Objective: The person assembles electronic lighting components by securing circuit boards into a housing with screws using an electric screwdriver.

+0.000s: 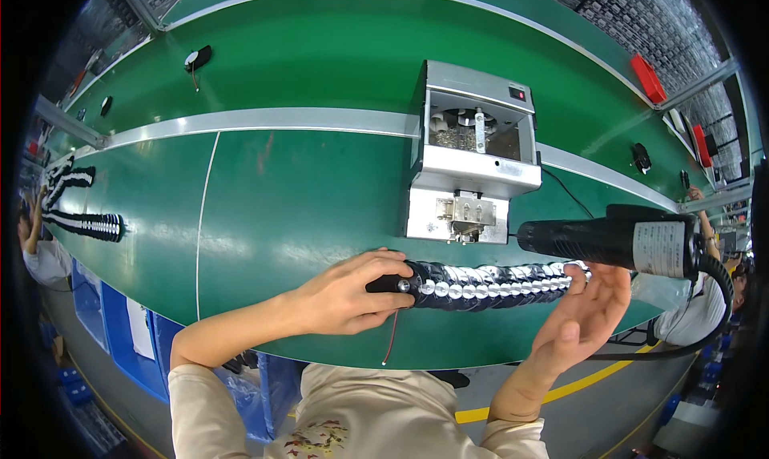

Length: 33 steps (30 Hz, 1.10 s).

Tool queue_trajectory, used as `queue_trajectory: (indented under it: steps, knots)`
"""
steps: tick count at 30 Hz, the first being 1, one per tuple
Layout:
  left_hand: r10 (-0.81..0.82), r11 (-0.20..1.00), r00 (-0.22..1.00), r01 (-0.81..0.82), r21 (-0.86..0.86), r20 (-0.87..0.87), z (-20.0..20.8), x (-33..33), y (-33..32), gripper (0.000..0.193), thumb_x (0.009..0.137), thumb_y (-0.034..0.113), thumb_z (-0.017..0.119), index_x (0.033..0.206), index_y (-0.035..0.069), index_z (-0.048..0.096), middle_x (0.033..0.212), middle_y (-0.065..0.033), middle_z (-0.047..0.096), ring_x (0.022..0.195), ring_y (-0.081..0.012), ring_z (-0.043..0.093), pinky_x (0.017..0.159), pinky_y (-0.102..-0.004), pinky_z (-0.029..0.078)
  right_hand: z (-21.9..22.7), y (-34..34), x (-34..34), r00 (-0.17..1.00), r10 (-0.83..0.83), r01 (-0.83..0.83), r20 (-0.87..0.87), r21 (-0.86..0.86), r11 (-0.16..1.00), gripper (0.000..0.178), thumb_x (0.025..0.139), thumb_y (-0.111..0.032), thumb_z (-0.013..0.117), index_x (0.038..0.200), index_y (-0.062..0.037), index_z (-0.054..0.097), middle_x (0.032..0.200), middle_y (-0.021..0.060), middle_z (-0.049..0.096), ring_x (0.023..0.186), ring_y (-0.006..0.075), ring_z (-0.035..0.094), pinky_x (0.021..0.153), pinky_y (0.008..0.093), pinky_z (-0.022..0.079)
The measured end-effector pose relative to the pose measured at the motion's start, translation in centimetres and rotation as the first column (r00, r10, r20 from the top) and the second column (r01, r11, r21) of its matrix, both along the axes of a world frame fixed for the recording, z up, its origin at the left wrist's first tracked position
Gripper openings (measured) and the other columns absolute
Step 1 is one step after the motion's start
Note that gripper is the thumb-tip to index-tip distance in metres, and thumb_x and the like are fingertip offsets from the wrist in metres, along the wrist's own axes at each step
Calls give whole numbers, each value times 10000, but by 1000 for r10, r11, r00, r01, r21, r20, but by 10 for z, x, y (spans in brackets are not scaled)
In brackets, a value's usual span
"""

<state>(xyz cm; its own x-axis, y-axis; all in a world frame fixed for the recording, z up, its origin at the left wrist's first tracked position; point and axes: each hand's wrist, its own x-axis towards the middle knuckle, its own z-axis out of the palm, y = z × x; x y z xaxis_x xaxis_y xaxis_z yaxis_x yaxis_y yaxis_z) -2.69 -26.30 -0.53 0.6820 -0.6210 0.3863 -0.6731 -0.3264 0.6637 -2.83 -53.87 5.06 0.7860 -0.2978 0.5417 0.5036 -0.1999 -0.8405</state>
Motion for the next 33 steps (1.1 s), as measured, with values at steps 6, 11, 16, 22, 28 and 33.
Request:
queue_trajectory:
  steps: [6, 11, 16, 22, 28, 33]
  knots:
    - [-22, 997, 1000, 20, 76, 23, 2, 2, -2, 353, 698, 91, 723, 1049, 123, 695, 1196, -110, 550, 1180, -324, 520, 980, -432, 476, -3, -6, 31, 965, -81, 105, 249, -87, 991, 981, 753, -542, 743, 1377, 79, 309, 1386, 206, 394, 1283, 317, 411, 1017, 429, 401]
    - [-22, 993, 998, 15, 115, 54, 8, 7, -6, 334, 698, 81, 728, 1023, 160, 728, 1164, -100, 578, 1113, -311, 574, 917, -404, 525, 13, -6, 65, 970, 86, -71, 227, -76, 995, 966, 774, -546, 722, 1388, 72, 304, 1351, 219, 433, 1247, 332, 459, 1017, 445, 410]
    - [-17, 994, 997, 9, 112, 71, 4, 10, -6, 310, 708, 97, 729, 1008, 176, 730, 1155, -82, 581, 1098, -300, 582, 870, -390, 538, 23, -4, 81, 953, 301, -301, 18, -30, 953, 960, 792, -560, 696, 1407, 54, 288, 1068, 187, 596, 924, 286, 630, 844, 422, 509]
    - [15, 996, 994, -24, 84, 105, 0, 8, -11, 192, 745, 155, 729, 936, 167, 724, 1109, -76, 580, 1083, -298, 586, 841, -400, 536, 45, 8, 72, 761, 581, -630, 290, 114, 768, 826, 891, -390, 641, 1473, -28, 180, 721, 44, 534, 510, 122, 490, 478, 260, 401]
    - [29, 996, 992, -40, 86, 122, -3, 5, -14, 148, 753, 155, 727, 900, 153, 707, 1100, -81, 562, 1052, -293, 591, 776, -387, 525, 62, 55, 73, 724, 651, -689, 227, 284, 667, 601, 893, -173, 573, 1417, -67, 298, 734, 50, 458, 570, 158, 475, 526, 315, 422]
    - [49, 997, 995, -54, 59, 85, -3, 3, -16, 229, 713, 130, 710, 938, 143, 671, 1123, -79, 532, 1079, -290, 552, 820, -394, 502, 68, 69, 74, 815, 568, -579, 112, 181, 795, 562, 849, -139, 583, 1354, -63, 350, 700, 51, 444, 500, 152, 445, 486, 319, 421]
